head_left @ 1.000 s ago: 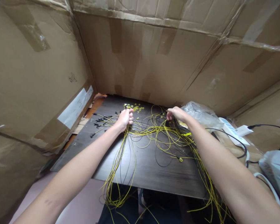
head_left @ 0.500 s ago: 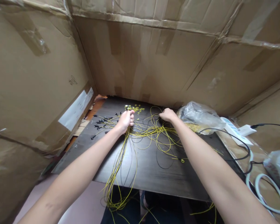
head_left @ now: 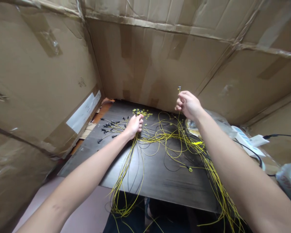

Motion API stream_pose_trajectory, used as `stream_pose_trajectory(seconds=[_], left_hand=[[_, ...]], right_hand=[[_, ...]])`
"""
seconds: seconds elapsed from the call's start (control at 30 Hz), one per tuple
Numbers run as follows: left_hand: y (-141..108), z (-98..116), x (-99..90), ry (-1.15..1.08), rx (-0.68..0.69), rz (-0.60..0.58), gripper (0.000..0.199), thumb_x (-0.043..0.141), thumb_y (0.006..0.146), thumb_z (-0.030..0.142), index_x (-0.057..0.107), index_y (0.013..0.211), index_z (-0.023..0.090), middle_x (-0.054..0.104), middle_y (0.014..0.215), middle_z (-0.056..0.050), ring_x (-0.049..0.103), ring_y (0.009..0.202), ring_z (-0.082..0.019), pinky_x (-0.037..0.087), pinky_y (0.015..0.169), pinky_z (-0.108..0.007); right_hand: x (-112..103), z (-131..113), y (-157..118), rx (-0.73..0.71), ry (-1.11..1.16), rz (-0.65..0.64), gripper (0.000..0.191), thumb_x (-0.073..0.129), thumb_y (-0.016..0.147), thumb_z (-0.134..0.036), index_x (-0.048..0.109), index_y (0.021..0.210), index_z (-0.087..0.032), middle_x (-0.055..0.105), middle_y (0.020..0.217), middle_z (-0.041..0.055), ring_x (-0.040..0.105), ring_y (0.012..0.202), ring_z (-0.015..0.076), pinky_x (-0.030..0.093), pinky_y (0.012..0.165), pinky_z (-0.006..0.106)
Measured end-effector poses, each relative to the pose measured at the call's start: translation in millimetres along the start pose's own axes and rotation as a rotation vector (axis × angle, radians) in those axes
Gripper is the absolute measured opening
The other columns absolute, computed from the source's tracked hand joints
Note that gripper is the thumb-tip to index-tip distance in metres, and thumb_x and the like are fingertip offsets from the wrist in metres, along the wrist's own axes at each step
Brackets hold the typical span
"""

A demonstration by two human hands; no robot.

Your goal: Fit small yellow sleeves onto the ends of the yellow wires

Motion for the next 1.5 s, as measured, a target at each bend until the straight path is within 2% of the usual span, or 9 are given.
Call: stream_pose_trajectory(seconds=[0.1, 0.33, 0.47, 0.6, 0.77, 0.9, 1.07, 1.3, 1.5], left_hand=[[-1.0, 0.1, 1.6, -0.023, 0.012, -0.014, 0.009, 0.054, 0.093, 0.022, 0.046, 0.088, 0.019, 0.030, 0.057, 0.011, 0.020, 0.036, -0.002, 0.011, 0.039, -0.013], [-6.1, 4.8, 7.2, -0.105, 0.019, -0.113, 0.015, 0.051, 0.090, 0.027, 0.040, 0.082, 0.021, 0.025, 0.056, 0.011, 0.013, 0.036, -0.004, 0.011, 0.038, -0.014], [-6.0, 1.5, 7.9, -0.072, 0.059, -0.131, 0.033, 0.064, 0.088, 0.040, 0.044, 0.074, 0.018, 0.033, 0.054, 0.008, 0.023, 0.036, -0.003, 0.014, 0.037, -0.015], [-3.0, -4.7, 5.8, -0.016, 0.076, -0.021, 0.034, 0.062, 0.094, 0.034, 0.047, 0.068, 0.016, 0.042, 0.052, 0.004, 0.037, 0.039, -0.006, 0.022, 0.038, -0.017], [2.2, -0.8, 1.6, -0.098, 0.092, 0.073, 0.036, 0.054, 0.098, 0.027, 0.034, 0.069, 0.020, 0.026, 0.054, 0.010, 0.018, 0.037, -0.002, 0.013, 0.038, -0.015], [8.4, 5.7, -8.2, -0.180, 0.116, 0.164, 0.032, 0.050, 0.098, 0.023, 0.030, 0.074, 0.021, 0.020, 0.057, 0.011, 0.017, 0.038, -0.003, 0.012, 0.039, -0.014], [12.9, 10.7, -19.7, -0.284, 0.126, 0.264, 0.016, 0.047, 0.096, 0.015, 0.039, 0.084, 0.020, 0.021, 0.056, 0.012, 0.018, 0.037, -0.003, 0.012, 0.039, -0.013], [16.1, 24.9, -35.8, -0.409, 0.160, 0.341, 0.018, 0.055, 0.091, 0.011, 0.041, 0.085, 0.020, 0.019, 0.056, 0.012, 0.017, 0.037, -0.003, 0.014, 0.039, -0.014], [20.7, 38.6, -53.1, -0.480, 0.213, 0.424, 0.019, 0.052, 0.089, 0.009, 0.038, 0.084, 0.021, 0.018, 0.054, 0.012, 0.017, 0.036, -0.003, 0.016, 0.038, -0.013]], right_hand=[[37.8, 0.8, -21.3, 0.000, -0.055, -0.110, 0.011, 0.048, 0.091, -0.030, 0.038, 0.088, -0.026, 0.034, 0.059, -0.0095, 0.033, 0.044, 0.0103, 0.037, 0.051, 0.023], [119.5, 27.5, -67.1, -0.247, -0.529, -0.088, 0.012, 0.039, 0.099, -0.033, 0.044, 0.092, -0.024, 0.057, 0.071, -0.0010, 0.054, 0.064, 0.0165, 0.035, 0.061, 0.027], [134.5, 32.8, -74.3, -0.241, -0.702, -0.177, 0.016, 0.035, 0.101, -0.034, 0.046, 0.104, -0.023, 0.069, 0.087, 0.0070, 0.062, 0.072, 0.0216, 0.038, 0.065, 0.029], [133.3, 31.0, -76.0, -0.258, -0.814, -0.250, 0.016, 0.041, 0.097, -0.028, 0.048, 0.110, -0.022, 0.072, 0.092, 0.0099, 0.063, 0.072, 0.0217, 0.039, 0.064, 0.028], [104.0, 24.6, -65.5, -0.266, -0.950, -0.245, 0.024, 0.049, 0.089, -0.019, 0.056, 0.112, -0.021, 0.071, 0.085, 0.0059, 0.059, 0.066, 0.0189, 0.037, 0.063, 0.028], [53.5, 17.6, -43.9, -0.275, -1.014, -0.121, 0.020, 0.051, 0.090, -0.020, 0.066, 0.103, -0.021, 0.071, 0.081, 0.0038, 0.060, 0.070, 0.0179, 0.040, 0.067, 0.028], [-8.2, 11.6, -27.3, -0.236, -1.144, 0.037, 0.026, 0.053, 0.088, -0.021, 0.073, 0.106, -0.019, 0.073, 0.084, 0.0044, 0.064, 0.077, 0.0196, 0.044, 0.072, 0.029], [-53.1, 20.7, -31.0, -0.082, -1.454, 0.020, 0.036, 0.052, 0.089, -0.023, 0.072, 0.118, -0.023, 0.076, 0.102, 0.0072, 0.068, 0.092, 0.0243, 0.046, 0.073, 0.030], [-89.1, 33.1, -36.3, -0.001, -1.573, -0.008, 0.035, 0.054, 0.088, -0.023, 0.074, 0.116, -0.024, 0.075, 0.106, 0.0101, 0.068, 0.093, 0.0265, 0.045, 0.072, 0.032]])
Point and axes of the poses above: each hand's wrist, its own y-axis towards the middle knuckle, its own x-axis out of the palm, z = x × y, the point moved 4 cm from there along y, towards the middle knuckle
